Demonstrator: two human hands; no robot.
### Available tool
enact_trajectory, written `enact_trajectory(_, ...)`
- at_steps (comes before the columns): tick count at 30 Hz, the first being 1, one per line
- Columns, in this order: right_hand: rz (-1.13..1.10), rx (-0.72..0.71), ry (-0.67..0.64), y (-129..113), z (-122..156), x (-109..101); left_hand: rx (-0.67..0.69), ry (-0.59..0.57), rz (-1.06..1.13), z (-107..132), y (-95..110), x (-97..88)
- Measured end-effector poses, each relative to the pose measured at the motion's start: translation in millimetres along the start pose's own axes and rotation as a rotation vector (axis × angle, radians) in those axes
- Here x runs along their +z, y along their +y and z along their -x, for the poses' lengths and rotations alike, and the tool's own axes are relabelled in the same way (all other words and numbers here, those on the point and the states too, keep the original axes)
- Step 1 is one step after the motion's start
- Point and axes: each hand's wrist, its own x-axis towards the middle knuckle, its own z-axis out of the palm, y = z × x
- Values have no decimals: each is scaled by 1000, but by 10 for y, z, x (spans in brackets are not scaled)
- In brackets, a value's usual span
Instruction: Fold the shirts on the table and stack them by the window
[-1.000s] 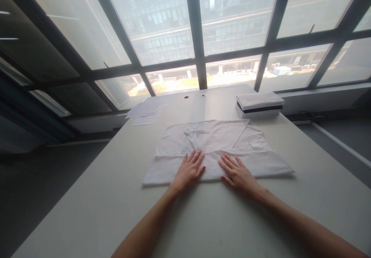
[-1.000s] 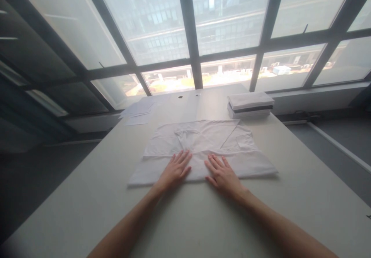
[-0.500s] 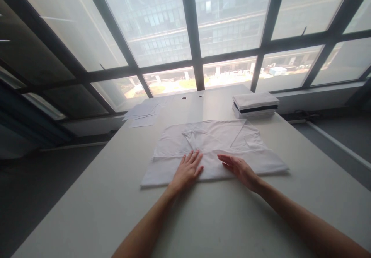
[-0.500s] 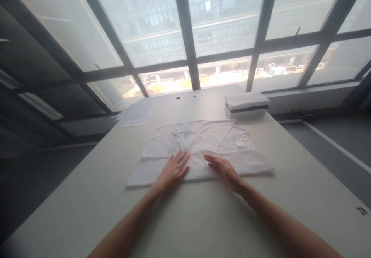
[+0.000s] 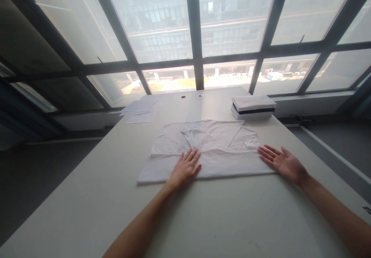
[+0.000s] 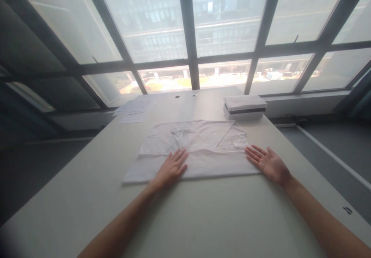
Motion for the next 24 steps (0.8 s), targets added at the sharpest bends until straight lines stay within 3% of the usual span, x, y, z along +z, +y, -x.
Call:
enact_trajectory(2,39,-40,57,-19,-3,-3,3,10,-3,2,1,3)
enact_trajectory(5,228,-165,100,127,-35,225,4,19,-10,5,-4,10)
enact_trajectory(9,924,-523,41,552,-24,811,6,18,-18,2,-17,27)
enact_trajectory(11,1314,-694,-140,803,6,1112,5,16,-21,1,-20,33)
enact_trajectory(14,1714,-762,-402,1147,18,1423,5,13,-30,4,-17,32)
enact_trajectory(18,1969,-688,-508,1424,-62,1507,7,13,-37,13,-4,19)
enact_trajectory(24,1962,-673,-529,1477,-128,1424,9,8,-17,27,5,6)
